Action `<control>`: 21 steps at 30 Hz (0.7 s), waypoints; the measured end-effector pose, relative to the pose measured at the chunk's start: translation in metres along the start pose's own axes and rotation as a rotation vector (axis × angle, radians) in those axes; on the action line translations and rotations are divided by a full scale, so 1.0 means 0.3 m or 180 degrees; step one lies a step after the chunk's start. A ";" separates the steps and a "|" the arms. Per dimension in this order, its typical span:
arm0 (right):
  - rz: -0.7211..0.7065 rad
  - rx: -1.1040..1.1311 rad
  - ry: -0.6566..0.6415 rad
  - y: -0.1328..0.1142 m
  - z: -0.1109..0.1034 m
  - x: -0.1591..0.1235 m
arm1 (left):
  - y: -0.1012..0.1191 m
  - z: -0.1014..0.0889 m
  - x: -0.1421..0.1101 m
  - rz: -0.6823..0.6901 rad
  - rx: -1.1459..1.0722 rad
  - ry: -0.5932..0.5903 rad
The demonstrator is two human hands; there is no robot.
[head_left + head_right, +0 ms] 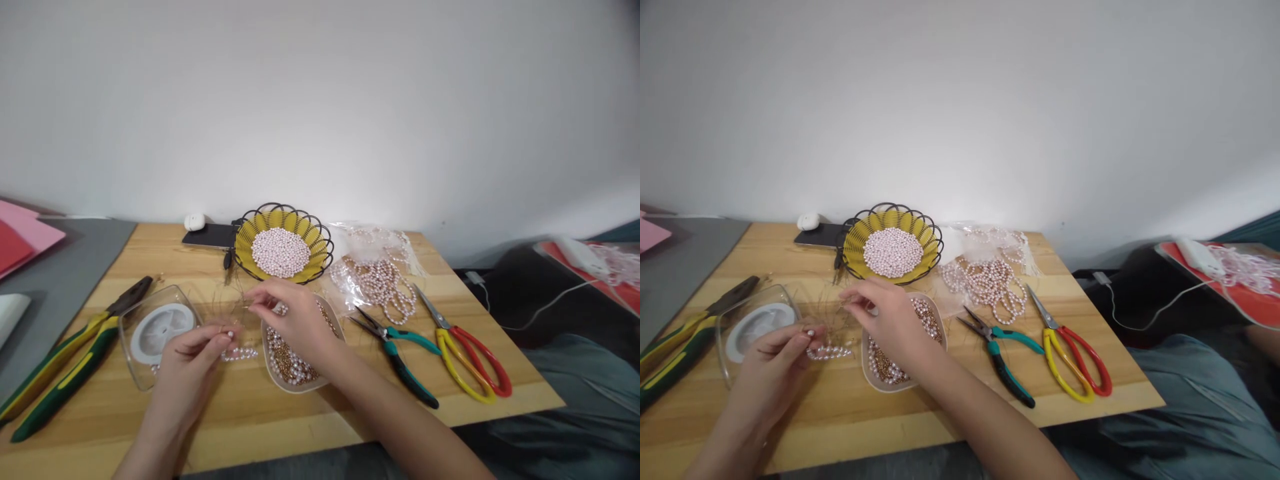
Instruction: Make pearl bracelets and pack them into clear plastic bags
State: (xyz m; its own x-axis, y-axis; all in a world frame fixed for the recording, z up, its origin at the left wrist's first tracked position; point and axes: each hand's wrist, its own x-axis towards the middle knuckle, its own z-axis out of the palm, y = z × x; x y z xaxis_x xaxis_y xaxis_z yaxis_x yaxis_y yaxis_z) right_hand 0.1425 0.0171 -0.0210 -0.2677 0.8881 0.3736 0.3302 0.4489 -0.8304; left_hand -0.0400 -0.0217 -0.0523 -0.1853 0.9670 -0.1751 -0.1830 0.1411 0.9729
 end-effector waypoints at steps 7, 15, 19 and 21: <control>0.0015 0.0269 0.0092 -0.004 -0.019 -0.016 | 0.003 0.010 0.002 -0.0092 -0.0262 0.0132; 0.0212 0.1316 0.0255 -0.043 -0.015 -0.033 | 0.022 0.012 -0.008 -0.0020 -0.0433 -0.0042; -0.0172 0.1536 0.0329 -0.084 0.011 -0.059 | 0.041 0.041 -0.025 0.0035 -0.0520 -0.0307; -0.0364 0.1452 0.0333 -0.095 0.017 -0.067 | 0.051 0.054 -0.030 0.0077 -0.0599 -0.0429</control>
State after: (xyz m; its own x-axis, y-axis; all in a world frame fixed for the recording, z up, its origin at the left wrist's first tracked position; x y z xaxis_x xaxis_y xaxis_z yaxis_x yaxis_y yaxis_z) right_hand 0.1338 -0.0141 -0.0070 -0.1790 0.8513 0.4932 -0.1332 0.4757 -0.8695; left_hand -0.0254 -0.0249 -0.0334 -0.0634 0.9910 -0.1181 -0.3593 0.0878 0.9291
